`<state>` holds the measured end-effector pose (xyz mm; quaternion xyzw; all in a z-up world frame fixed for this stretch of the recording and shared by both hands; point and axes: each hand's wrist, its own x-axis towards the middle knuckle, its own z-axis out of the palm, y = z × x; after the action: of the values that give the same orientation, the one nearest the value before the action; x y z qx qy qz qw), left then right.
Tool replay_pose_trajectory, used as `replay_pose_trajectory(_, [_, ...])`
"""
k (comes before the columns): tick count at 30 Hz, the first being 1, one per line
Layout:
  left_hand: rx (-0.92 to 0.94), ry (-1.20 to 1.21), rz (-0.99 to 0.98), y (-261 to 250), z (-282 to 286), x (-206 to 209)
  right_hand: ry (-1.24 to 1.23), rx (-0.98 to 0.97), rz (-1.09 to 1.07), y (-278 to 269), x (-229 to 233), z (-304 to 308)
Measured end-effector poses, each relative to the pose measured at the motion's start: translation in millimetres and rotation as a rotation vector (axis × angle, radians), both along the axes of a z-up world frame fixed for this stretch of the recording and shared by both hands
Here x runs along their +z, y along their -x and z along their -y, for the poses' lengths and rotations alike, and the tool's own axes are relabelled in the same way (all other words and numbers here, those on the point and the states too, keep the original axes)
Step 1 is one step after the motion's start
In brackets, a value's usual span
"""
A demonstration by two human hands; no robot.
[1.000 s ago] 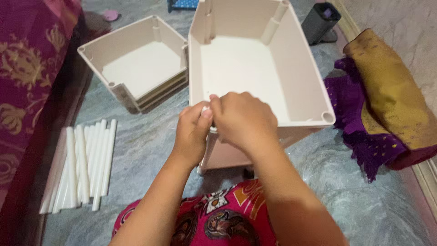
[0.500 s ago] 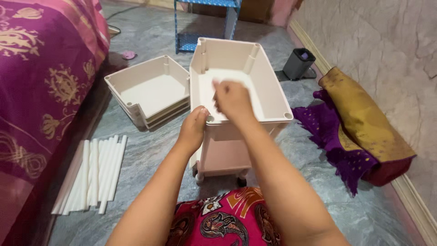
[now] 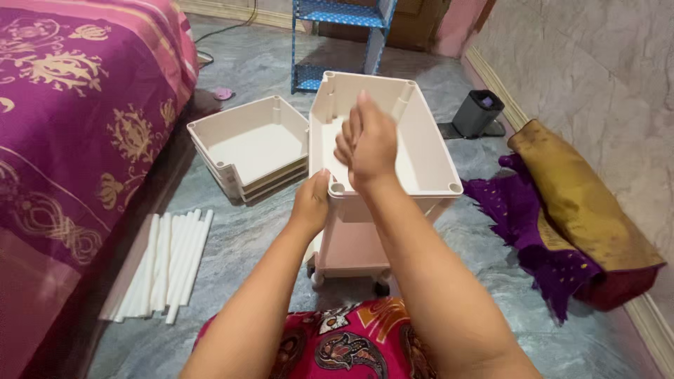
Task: The person assembles a plastic storage unit by inserting white plastic rods into the corners of stacked trays. They insert rods one at a time, then stack additional trays onto the rods to build a multi-tiered structure.
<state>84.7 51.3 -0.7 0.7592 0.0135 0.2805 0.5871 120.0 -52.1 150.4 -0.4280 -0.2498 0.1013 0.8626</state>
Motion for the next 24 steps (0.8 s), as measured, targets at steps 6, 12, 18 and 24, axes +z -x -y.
replay_pose_trajectory(6, [-0.045, -0.009, 0.004, 2, -3, -1, 0.053, -0.028, -0.027, 6, -46, -22])
replay_pose_trajectory(12, [0.027, -0.012, -0.04, 6, 3, 5, -0.024, -0.136, 0.048, -41, -19, 67])
replay_pose_trajectory(18, [0.008, 0.058, -0.044, 10, 5, 10, 0.033, -0.365, 0.086, -48, 19, 161])
replay_pose_trajectory(24, [0.101, -0.115, 0.114, 9, 6, 7, 0.216, -0.271, -0.058, -73, -38, 154])
